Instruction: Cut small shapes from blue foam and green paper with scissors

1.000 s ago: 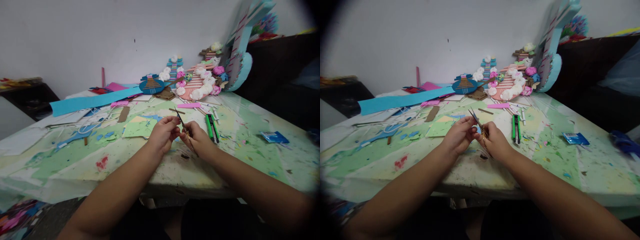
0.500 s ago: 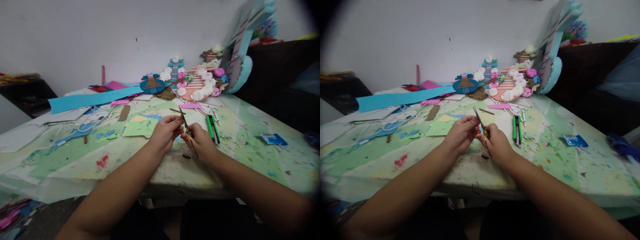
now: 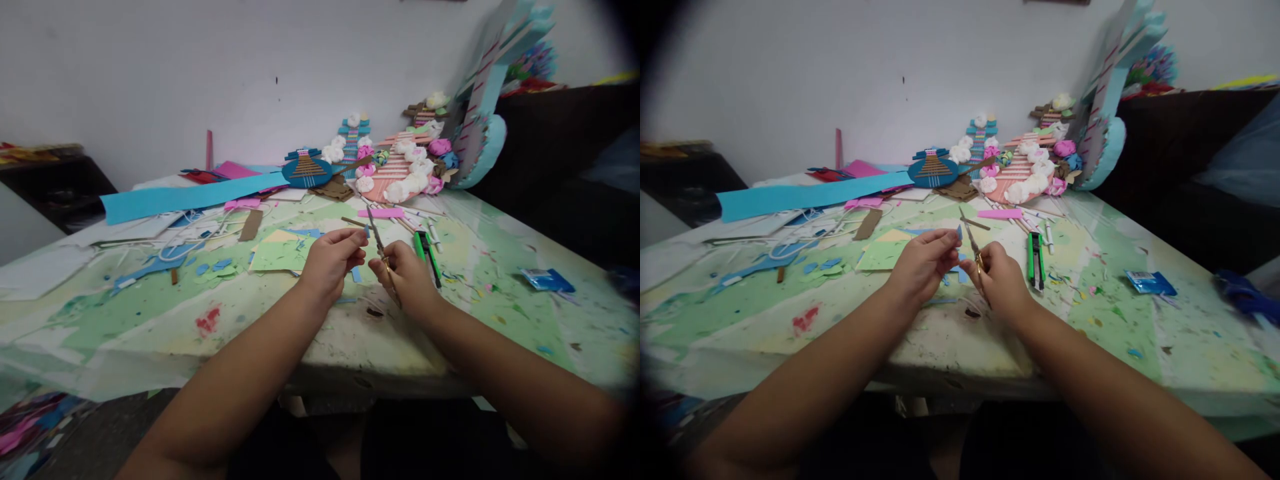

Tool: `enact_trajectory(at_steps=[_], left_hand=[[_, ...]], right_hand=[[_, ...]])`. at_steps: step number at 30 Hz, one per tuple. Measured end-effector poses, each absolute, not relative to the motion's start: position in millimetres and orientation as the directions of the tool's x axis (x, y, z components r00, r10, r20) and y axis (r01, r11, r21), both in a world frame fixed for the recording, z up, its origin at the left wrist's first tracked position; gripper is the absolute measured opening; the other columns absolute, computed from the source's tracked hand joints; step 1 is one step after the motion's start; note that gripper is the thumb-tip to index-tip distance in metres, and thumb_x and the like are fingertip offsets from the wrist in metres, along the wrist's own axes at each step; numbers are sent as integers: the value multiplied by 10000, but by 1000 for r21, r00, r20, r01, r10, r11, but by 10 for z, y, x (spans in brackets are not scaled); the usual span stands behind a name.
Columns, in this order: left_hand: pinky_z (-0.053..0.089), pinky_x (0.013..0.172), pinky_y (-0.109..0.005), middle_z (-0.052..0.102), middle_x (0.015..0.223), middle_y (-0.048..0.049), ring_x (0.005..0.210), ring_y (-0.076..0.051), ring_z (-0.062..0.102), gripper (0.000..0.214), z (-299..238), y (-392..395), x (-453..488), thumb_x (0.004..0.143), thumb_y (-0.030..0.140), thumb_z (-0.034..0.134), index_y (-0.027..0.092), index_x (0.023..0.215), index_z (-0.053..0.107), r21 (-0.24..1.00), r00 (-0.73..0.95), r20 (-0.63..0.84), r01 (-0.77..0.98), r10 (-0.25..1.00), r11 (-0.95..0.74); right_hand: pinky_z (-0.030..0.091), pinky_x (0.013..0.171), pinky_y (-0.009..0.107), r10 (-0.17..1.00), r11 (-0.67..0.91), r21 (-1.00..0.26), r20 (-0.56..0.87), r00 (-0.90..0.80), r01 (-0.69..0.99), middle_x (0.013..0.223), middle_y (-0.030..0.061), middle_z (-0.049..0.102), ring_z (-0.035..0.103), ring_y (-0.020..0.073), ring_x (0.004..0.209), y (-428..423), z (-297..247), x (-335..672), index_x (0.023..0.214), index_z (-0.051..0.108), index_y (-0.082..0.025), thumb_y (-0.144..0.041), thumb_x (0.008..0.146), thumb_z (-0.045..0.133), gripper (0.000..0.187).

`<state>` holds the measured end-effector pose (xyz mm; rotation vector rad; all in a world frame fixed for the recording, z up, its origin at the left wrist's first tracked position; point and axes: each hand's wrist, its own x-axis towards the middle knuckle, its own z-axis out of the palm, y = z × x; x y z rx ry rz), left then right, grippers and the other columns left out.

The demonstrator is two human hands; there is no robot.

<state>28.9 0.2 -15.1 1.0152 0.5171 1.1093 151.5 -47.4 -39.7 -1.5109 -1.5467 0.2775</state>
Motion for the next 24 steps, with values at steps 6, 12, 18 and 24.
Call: enact_trajectory(at_steps=[6, 12, 18, 24], left_hand=[[388, 502, -214, 567, 603, -3, 478, -60, 471, 194, -169, -21, 308, 623, 314, 584, 148, 715, 623, 963, 385, 243, -207, 890, -173], [354, 485, -202, 547, 501, 15, 462, -78, 484, 180, -166, -111, 316, 704, 271, 491, 194, 767, 642, 869, 443, 403, 90, 801, -486], [362, 469, -197, 546, 496, 5, 463, -86, 503, 205, -138, -124, 307, 719, 320, 471, 166, 681, 601, 897, 425, 359, 87, 831, -432], [377, 476, -202, 537, 490, 0, 473, -89, 503, 209, -137, -117, 314, 696, 337, 503, 148, 689, 593, 936, 408, 321, 4, 855, -353]], right_hand=[[346, 406, 198, 933, 275, -961, 272, 237, 22, 614, -45, 511, 454, 74, 448, -369, -360, 1531, 929, 413, -231, -432, 688, 530, 335], [450, 564, 245, 954, 274, -905, 212, 214, -324, 657, -59, 514, 548, 106, 604, -390, -265, 1519, 834, 382, -243, -333, 570, 659, 393], [457, 553, 284, 971, 229, -909, 191, 143, -347, 694, -47, 538, 567, 142, 640, -413, -279, 1540, 899, 363, -259, -327, 572, 663, 448], [449, 596, 290, 964, 258, -920, 223, 147, -295, 722, -29, 565, 568, 144, 669, -410, -305, 1544, 914, 385, -248, -323, 583, 659, 436]])
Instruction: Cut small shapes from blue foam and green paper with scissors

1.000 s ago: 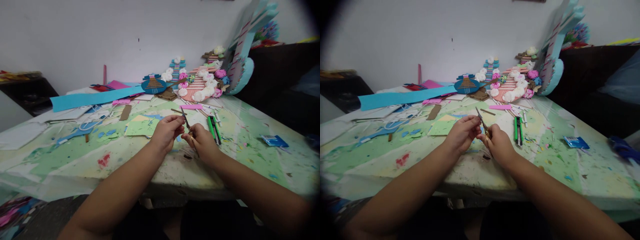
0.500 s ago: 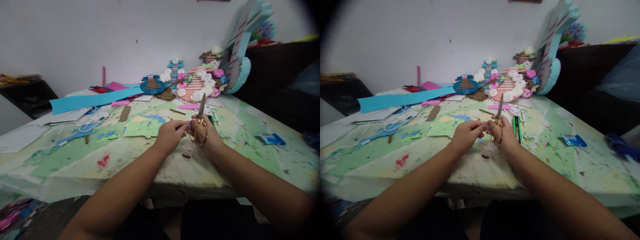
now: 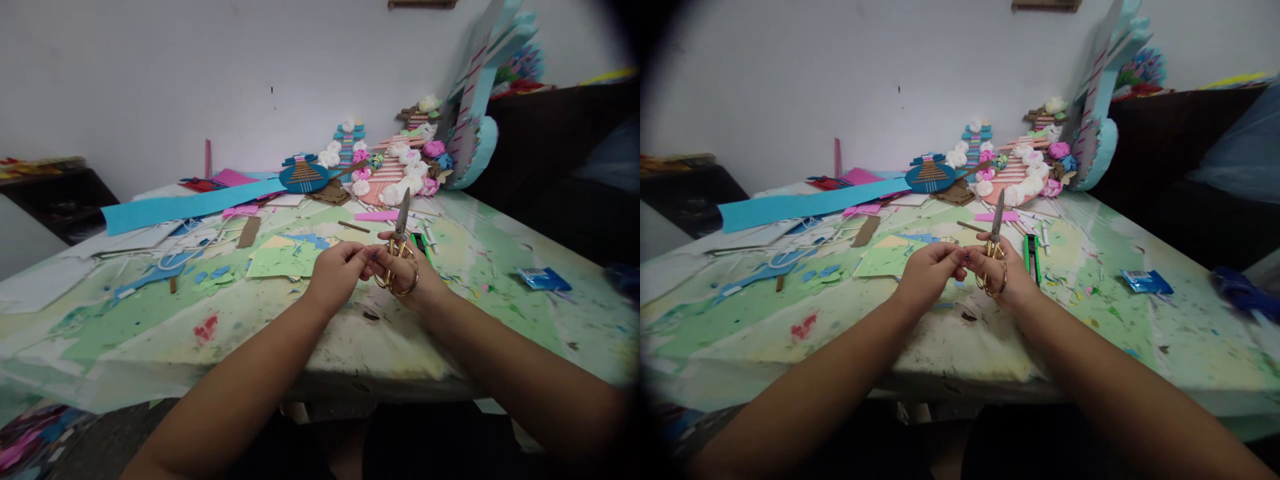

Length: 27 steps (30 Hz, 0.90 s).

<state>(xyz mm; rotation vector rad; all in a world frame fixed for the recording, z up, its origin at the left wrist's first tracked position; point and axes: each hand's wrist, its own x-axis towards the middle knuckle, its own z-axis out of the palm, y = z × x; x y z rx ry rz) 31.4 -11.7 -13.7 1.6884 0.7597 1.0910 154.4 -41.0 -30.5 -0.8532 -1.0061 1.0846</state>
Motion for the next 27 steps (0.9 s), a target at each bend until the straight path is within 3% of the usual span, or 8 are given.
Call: enact_trajectory(at_steps=[8, 13, 17, 27], left_hand=[[385, 463, -197, 524, 551, 4, 465, -69, 485, 194, -145, -90, 322, 695, 319, 507, 134, 655, 549, 965, 468, 262, -112, 844, -238], [382, 480, -202, 518, 534, 14, 474, -75, 493, 163, -168, -81, 326, 693, 308, 514, 146, 710, 528, 944, 493, 318, -86, 809, -319], [378, 490, -205, 515, 552, 38, 481, -80, 504, 204, -191, -78, 321, 680, 289, 534, 179, 840, 472, 921, 472, 378, -111, 796, -372], [364, 567, -206, 508, 633, 27, 574, -76, 476, 263, -195, -108, 313, 667, 230, 533, 203, 920, 466, 868, 499, 460, -78, 734, -491]], right_hand=[[437, 593, 301, 938, 337, -932, 321, 131, -131, 761, -6, 594, 562, 146, 650, -420, -308, 1619, 911, 417, -238, -299, 581, 670, 421], [406, 542, 262, 933, 335, -942, 326, 152, -34, 664, -30, 555, 525, 115, 569, -428, -294, 1647, 891, 426, -219, -320, 585, 663, 400], [380, 505, 242, 947, 298, -952, 285, 146, -72, 640, -40, 533, 496, 99, 529, -423, -290, 1634, 884, 426, -213, -328, 577, 662, 403], [367, 472, 206, 988, 144, -949, 125, 87, -279, 623, -45, 498, 481, 72, 504, -434, -259, 1677, 856, 466, -208, -294, 586, 658, 343]])
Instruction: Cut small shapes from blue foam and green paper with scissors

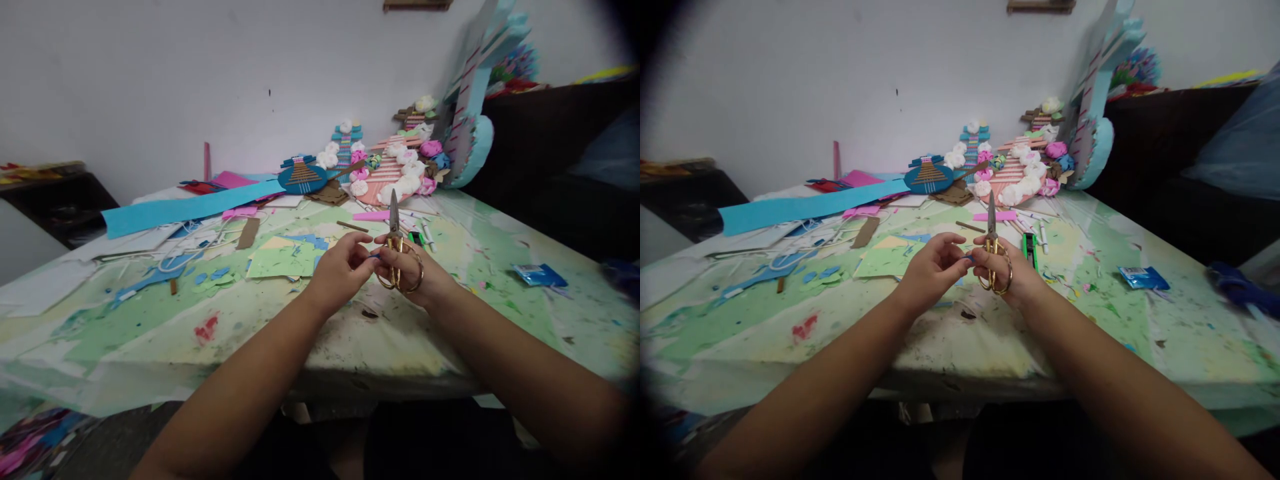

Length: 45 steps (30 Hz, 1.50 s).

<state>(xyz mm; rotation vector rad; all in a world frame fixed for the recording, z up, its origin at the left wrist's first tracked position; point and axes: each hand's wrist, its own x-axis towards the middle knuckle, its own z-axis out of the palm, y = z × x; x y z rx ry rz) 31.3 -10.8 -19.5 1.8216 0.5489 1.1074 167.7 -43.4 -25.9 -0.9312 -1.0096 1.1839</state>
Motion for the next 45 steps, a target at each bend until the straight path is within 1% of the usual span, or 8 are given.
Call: enact_trajectory(at_steps=[5, 12, 18, 23, 30, 34, 38, 45], left_hand=[[365, 564, -204, 502, 622, 25, 563, -71, 464, 225, -251, -76, 347, 650, 192, 523, 194, 875, 503, 852, 491, 463, -19, 738, -523], [396, 584, -226, 567, 664, -5, 597, -93, 501, 113, -272, -41, 368, 653, 222, 501, 169, 732, 563, 821, 410, 451, 158, 792, -549], [393, 534, -229, 551, 588, -7, 542, -96, 487, 159, -187, -32, 329, 648, 301, 511, 153, 644, 569, 867, 438, 320, 221, 840, -446], [397, 487, -222, 526, 569, -5, 506, -87, 476, 168, -181, 10, 306, 623, 312, 553, 146, 645, 549, 953, 427, 213, 110, 879, -284], [396, 444, -200, 513, 577, 12, 490, -77, 491, 169, -190, 1, 329, 601, 279, 591, 155, 685, 513, 987, 415, 146, -124, 898, -104], [395, 433, -202, 502, 576, 19, 486, -78, 486, 179, -191, -7, 333, 588, 270, 606, 158, 693, 513, 987, 444, 152, -110, 883, -114], [404, 453, -208, 510, 599, 6, 504, -76, 486, 140, -187, -15, 328, 603, 251, 589, 143, 651, 515, 989, 486, 151, -68, 861, -135], [409, 468, -203, 512, 603, -2, 547, -88, 507, 158, -155, -29, 325, 610, 268, 592, 131, 644, 521, 993, 463, 116, -48, 879, -106]], right_hand=[[321, 406, 190, 980, 170, -954, 138, 141, -249, 569, -57, 458, 458, 71, 461, -406, -285, 1677, 840, 465, -208, -298, 609, 641, 304], [305, 370, 182, 979, 161, -959, 125, 164, -231, 559, -54, 462, 447, 69, 433, -383, -305, 1640, 799, 449, -200, -310, 616, 632, 282], [305, 360, 178, 973, 181, -960, 142, 182, -215, 569, -55, 475, 450, 63, 422, -395, -284, 1631, 767, 461, -196, -333, 611, 634, 270], [369, 432, 196, 972, 193, -952, 152, 182, -237, 665, -8, 554, 529, 98, 542, -427, -252, 1626, 803, 471, -189, -346, 644, 603, 259], [399, 523, 212, 976, 175, -941, 128, 175, -290, 725, -19, 589, 533, 80, 561, -473, -193, 1584, 856, 446, -203, -205, 569, 662, 360], [383, 512, 212, 971, 195, -951, 151, 188, -242, 676, -26, 581, 519, 82, 558, -470, -191, 1574, 827, 443, -194, -182, 542, 672, 365], [366, 492, 209, 969, 192, -958, 150, 195, -215, 580, -50, 535, 501, 80, 526, -464, -201, 1586, 820, 450, -192, -206, 569, 656, 325], [365, 484, 207, 966, 195, -957, 149, 211, -216, 564, -52, 523, 506, 83, 524, -460, -191, 1580, 805, 455, -193, -206, 570, 654, 308]])
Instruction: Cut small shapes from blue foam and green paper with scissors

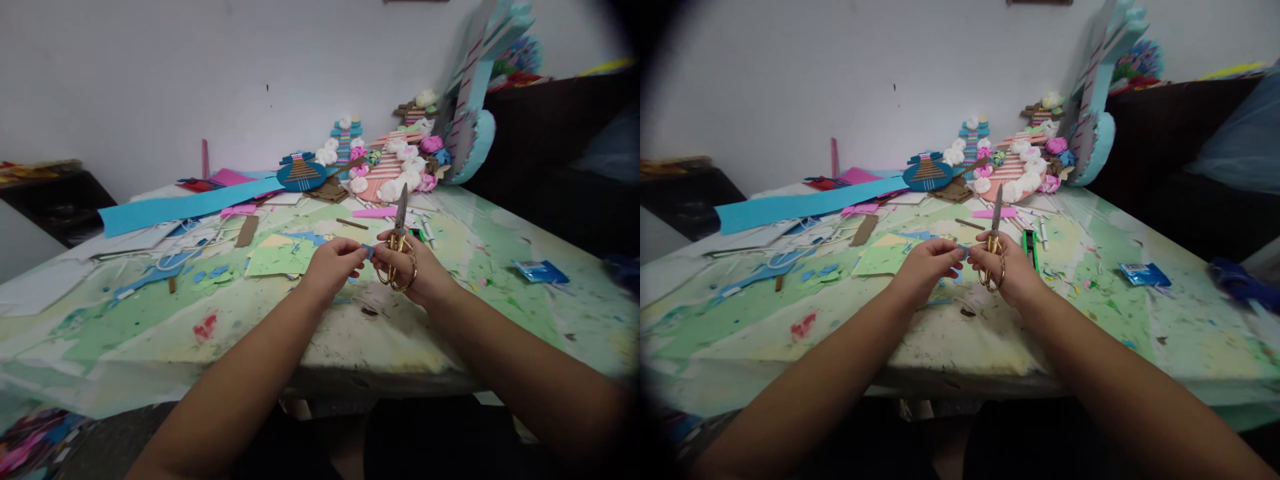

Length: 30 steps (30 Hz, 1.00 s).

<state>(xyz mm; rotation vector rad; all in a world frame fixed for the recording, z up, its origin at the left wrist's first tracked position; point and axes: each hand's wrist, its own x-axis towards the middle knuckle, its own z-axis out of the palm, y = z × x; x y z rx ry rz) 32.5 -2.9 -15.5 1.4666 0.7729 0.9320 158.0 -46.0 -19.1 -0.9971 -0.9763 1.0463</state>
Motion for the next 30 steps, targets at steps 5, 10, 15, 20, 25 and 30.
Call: enact_trajectory(at_steps=[5, 10, 15, 20, 25, 30], left_hand=[[420, 481, -215, 519, 588, -7, 527, -89, 513, 177, -158, -28, 334, 647, 303, 561, 132, 658, 518, 995, 466, 100, -71, 879, -76], [409, 457, -215, 514, 539, 0, 475, -84, 499, 204, -171, -22, 341, 666, 334, 538, 137, 632, 496, 995, 460, 100, -72, 882, -75], [384, 457, -211, 503, 489, 3, 454, -79, 469, 212, -188, -1, 330, 654, 341, 546, 137, 611, 508, 986, 432, 153, -5, 889, -167], [369, 466, -197, 492, 513, 13, 482, -71, 447, 164, -215, 10, 328, 636, 302, 556, 140, 616, 540, 970, 460, 219, -10, 861, -241], [416, 496, -213, 524, 617, -8, 551, -84, 476, 170, -201, 2, 325, 644, 304, 544, 145, 687, 582, 982, 431, 189, -59, 882, -181], [437, 509, -210, 533, 604, -5, 549, -79, 502, 178, -181, 2, 331, 609, 257, 594, 130, 731, 568, 988, 400, 106, -149, 911, -49]], right_hand=[[352, 469, 206, 966, 199, -956, 155, 206, -216, 563, -54, 527, 496, 81, 509, -464, -187, 1574, 795, 450, -193, -207, 556, 661, 319], [377, 530, 221, 964, 230, -949, 192, 181, -216, 610, -49, 552, 507, 78, 538, -424, -260, 1571, 791, 443, -189, -199, 545, 670, 335], [377, 548, 226, 973, 222, -964, 210, 92, -149, 636, -47, 548, 510, 81, 562, -403, -328, 1597, 800, 456, -190, -185, 548, 666, 328], [385, 550, 235, 974, 202, -968, 183, 137, -147, 637, -49, 539, 510, 87, 559, -394, -329, 1605, 795, 453, -198, -198, 529, 668, 342], [406, 572, 242, 973, 178, -973, 152, 174, -146, 646, -35, 549, 536, 102, 599, -382, -307, 1580, 783, 446, -188, -211, 548, 661, 320], [386, 494, 222, 975, 158, -985, 145, 170, -66, 641, -16, 557, 529, 105, 567, -389, -314, 1587, 796, 438, -185, -290, 631, 606, 258]])
